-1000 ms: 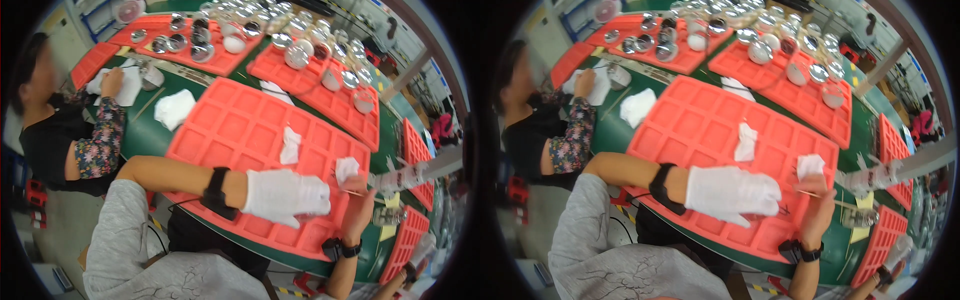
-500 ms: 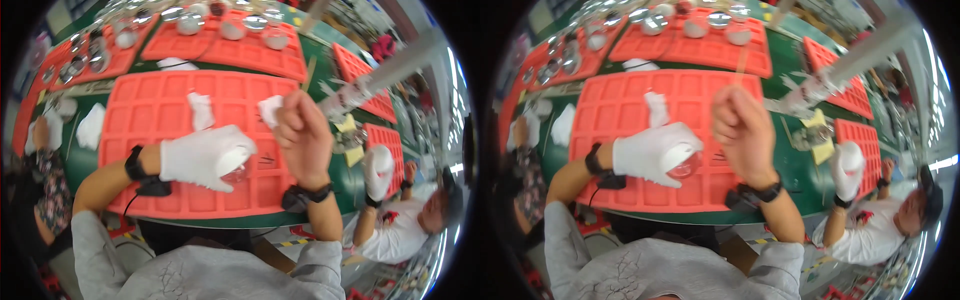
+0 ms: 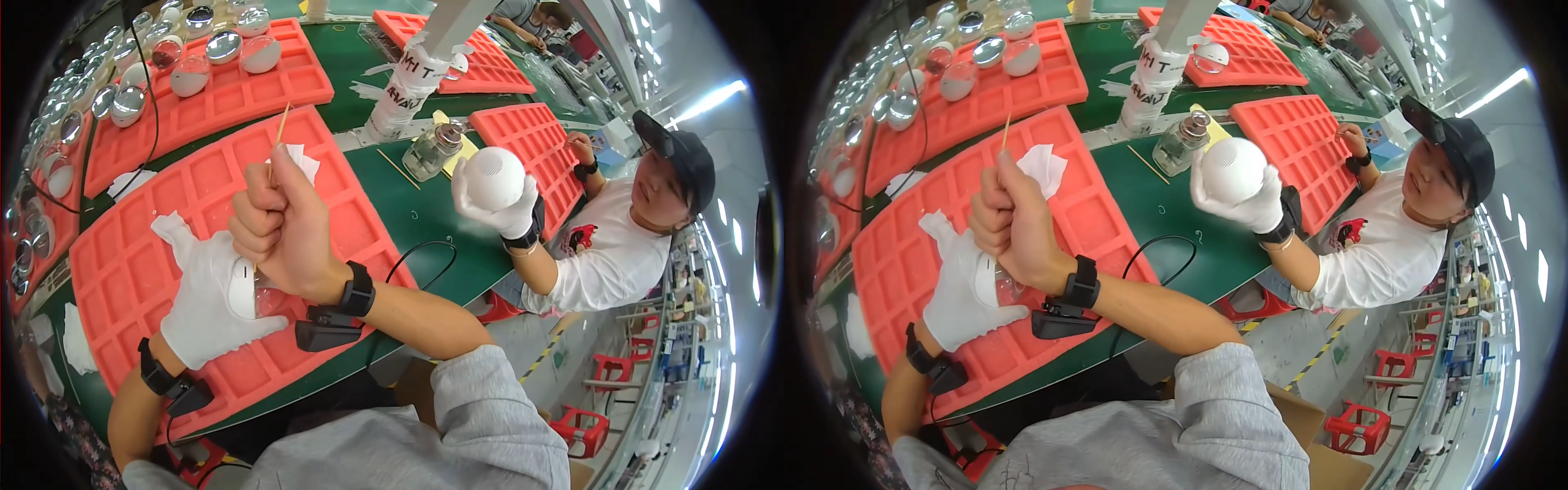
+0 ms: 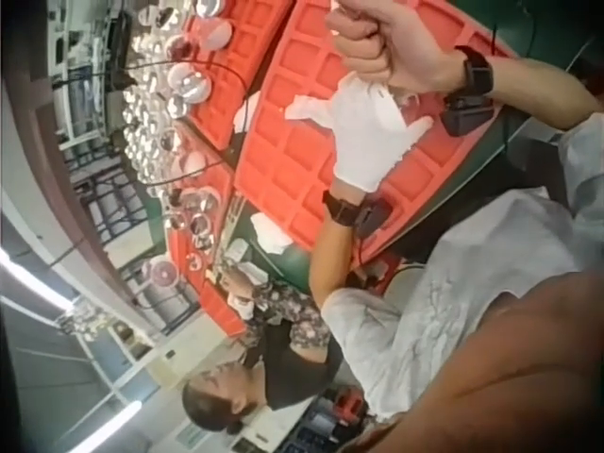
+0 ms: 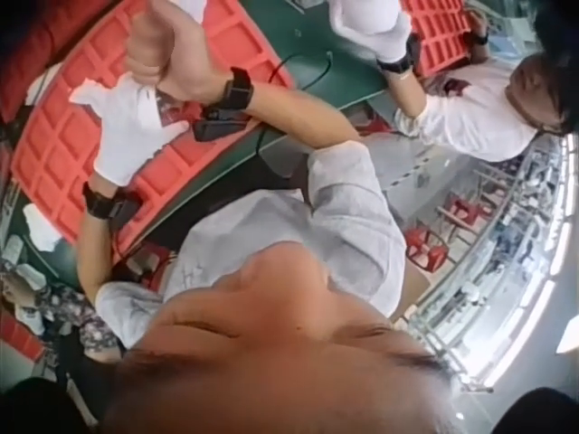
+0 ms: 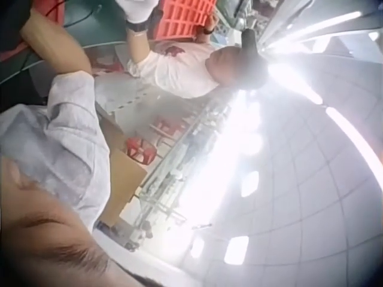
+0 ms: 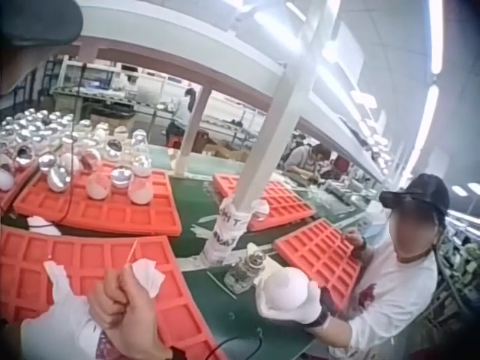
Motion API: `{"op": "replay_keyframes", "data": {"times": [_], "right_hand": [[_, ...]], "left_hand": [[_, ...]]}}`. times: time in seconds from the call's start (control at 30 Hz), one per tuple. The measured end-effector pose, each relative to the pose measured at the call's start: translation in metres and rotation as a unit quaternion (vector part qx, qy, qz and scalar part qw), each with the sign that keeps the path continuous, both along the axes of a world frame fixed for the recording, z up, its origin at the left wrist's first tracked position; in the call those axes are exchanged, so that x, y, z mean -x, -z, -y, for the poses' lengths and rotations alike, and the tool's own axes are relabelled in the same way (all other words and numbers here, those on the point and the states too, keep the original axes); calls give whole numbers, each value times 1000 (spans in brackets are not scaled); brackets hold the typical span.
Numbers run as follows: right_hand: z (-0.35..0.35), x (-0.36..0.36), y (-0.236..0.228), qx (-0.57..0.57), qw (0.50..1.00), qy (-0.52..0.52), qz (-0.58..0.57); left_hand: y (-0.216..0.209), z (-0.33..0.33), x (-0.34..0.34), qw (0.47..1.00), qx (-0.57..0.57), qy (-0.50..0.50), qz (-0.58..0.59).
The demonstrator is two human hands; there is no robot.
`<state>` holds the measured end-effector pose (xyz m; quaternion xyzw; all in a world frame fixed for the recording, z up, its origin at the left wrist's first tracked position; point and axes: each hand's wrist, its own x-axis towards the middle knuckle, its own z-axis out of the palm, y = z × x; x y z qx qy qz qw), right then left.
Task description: The person wipes a spherical object with a cloth and uses a wooden stick to clean around its seams before placing it on a red tray. They then repeat this process with several other spheres, cleaning the edges and seams of each one.
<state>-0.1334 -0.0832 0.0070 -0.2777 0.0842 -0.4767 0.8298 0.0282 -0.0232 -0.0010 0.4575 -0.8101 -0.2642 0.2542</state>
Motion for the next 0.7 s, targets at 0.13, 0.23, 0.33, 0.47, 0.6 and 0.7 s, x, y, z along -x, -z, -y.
{"op": "replay_keyframes", "data": {"times": [0.13,0.23,0.33,0.47,0.6,0.7], "right_hand": [[-1,-5,1,7,1000,8,-3],[-4,-7,1,15,1000,14,-2],[-5,-9,3,19,999,26,-4],[-6,-11,5,13,999,47,-11],[-5,-16,5,-6,998,61,-12],[-4,-16,5,-7,997,71,-12]], "left_hand": [[8,1,-6,999,-24,27,-21],[18,-3,-13,1000,-22,15,3],[28,-6,-10,996,-55,-9,-72],[28,-6,-5,995,-74,-27,-57],[24,-5,-2,999,2,-10,31],[27,-4,-2,998,23,-2,52]]}}
